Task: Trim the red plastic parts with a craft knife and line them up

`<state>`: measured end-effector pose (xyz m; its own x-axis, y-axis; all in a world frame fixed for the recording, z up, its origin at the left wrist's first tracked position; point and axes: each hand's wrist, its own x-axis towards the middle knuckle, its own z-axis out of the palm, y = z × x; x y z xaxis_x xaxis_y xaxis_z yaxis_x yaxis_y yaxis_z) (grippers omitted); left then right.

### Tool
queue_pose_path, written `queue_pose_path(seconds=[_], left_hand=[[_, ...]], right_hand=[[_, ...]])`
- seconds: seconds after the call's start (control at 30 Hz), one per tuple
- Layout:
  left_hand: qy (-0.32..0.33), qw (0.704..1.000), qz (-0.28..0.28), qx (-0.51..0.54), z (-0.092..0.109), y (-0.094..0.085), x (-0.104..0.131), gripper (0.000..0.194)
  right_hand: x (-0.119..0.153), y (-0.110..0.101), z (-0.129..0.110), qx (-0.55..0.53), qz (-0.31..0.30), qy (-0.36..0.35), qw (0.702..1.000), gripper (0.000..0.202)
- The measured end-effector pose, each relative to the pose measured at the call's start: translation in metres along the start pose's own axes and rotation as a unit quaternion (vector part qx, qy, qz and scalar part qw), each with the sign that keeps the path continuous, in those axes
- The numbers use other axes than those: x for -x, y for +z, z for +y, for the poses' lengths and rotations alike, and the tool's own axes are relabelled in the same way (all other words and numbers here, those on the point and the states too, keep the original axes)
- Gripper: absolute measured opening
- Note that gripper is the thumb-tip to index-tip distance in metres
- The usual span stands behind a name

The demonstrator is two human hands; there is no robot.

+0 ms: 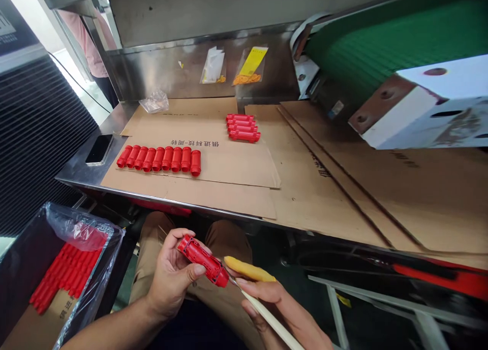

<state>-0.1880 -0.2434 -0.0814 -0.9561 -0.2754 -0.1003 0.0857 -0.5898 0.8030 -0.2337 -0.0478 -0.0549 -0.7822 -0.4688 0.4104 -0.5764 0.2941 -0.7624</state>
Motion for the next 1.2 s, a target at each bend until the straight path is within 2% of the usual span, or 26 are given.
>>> queue_pose_path(seconds=[0.07, 0.17, 0.27, 0.33, 0.43, 0.53, 0.63, 0.7, 0.8, 0.83, 0.9, 0.97, 1.0, 1.03, 1.1, 1.13, 1.2], left_hand=[[0.005, 1.0, 0.005, -0.022, 0.001, 0.001, 0.0, 0.056], [0.003, 0.998, 0.034, -0.059, 0.004, 0.005, 0.0, 0.057], [-0.001, 0.995, 0.06, -0.083, 0.006, 0.009, -0.001, 0.055], [-0.006, 0.993, 0.07, -0.091, 0.007, 0.01, -0.002, 0.054], [-0.019, 0.992, 0.076, -0.094, 0.007, 0.01, -0.003, 0.055], [-0.023, 0.993, 0.067, -0.09, 0.009, 0.009, -0.001, 0.058], [-0.014, 0.994, 0.042, -0.099, 0.01, 0.009, 0.002, 0.059], [-0.005, 0.994, 0.029, -0.109, 0.011, 0.008, 0.004, 0.058], [0.005, 0.993, 0.019, -0.118, 0.01, 0.006, 0.006, 0.058], [0.005, 0.993, 0.016, -0.12, 0.009, 0.006, 0.007, 0.058], [0.005, 0.992, 0.014, -0.122, 0.008, 0.004, 0.007, 0.057], [0.006, 0.993, 0.015, -0.116, 0.008, 0.003, 0.007, 0.056], [0.007, 0.994, 0.017, -0.11, 0.007, 0.003, 0.007, 0.057], [0.007, 0.994, 0.02, -0.104, 0.007, 0.002, 0.006, 0.058], [0.003, 0.996, 0.026, -0.091, 0.007, 0.001, 0.004, 0.06], [0.0, 0.996, 0.028, -0.085, 0.007, 0.001, 0.003, 0.061], [-0.005, 0.997, 0.023, -0.074, 0.007, 0.001, 0.002, 0.061]], right_hand=[[-0.007, -0.004, 0.002, -0.03, -0.018, -0.005, 0.999, 0.011], [-0.018, -0.011, 0.007, -0.05, -0.073, -0.068, 0.994, 0.02], [-0.024, -0.017, 0.01, -0.028, -0.111, -0.144, 0.983, 0.029], [-0.023, -0.018, 0.011, -0.003, -0.133, -0.164, 0.977, 0.032], [-0.021, -0.017, 0.008, -0.015, -0.114, -0.162, 0.98, 0.035], [-0.023, -0.014, 0.004, -0.06, -0.071, -0.093, 0.991, 0.029], [-0.026, -0.01, 0.001, -0.145, -0.027, 0.05, 0.988, 0.007], [-0.027, -0.007, 0.0, -0.248, -0.017, 0.128, 0.96, 0.016], [-0.024, -0.003, 0.001, -0.393, -0.026, 0.202, 0.897, 0.024], [-0.021, -0.003, 0.0, -0.428, -0.041, 0.224, 0.875, 0.026], [-0.016, -0.005, 0.0, -0.48, -0.114, 0.243, 0.835, 0.036], [-0.012, -0.01, -0.002, -0.491, -0.211, 0.196, 0.822, 0.045], [-0.011, -0.013, -0.003, -0.466, -0.225, 0.153, 0.842, 0.045], [-0.012, -0.015, -0.004, -0.41, -0.203, 0.104, 0.883, 0.04], [-0.016, -0.019, -0.005, -0.236, -0.098, 0.023, 0.967, 0.018], [-0.018, -0.019, -0.006, -0.149, -0.048, -0.009, 0.988, 0.01], [-0.022, -0.018, -0.007, -0.035, -0.009, -0.06, 0.998, 0.016]])
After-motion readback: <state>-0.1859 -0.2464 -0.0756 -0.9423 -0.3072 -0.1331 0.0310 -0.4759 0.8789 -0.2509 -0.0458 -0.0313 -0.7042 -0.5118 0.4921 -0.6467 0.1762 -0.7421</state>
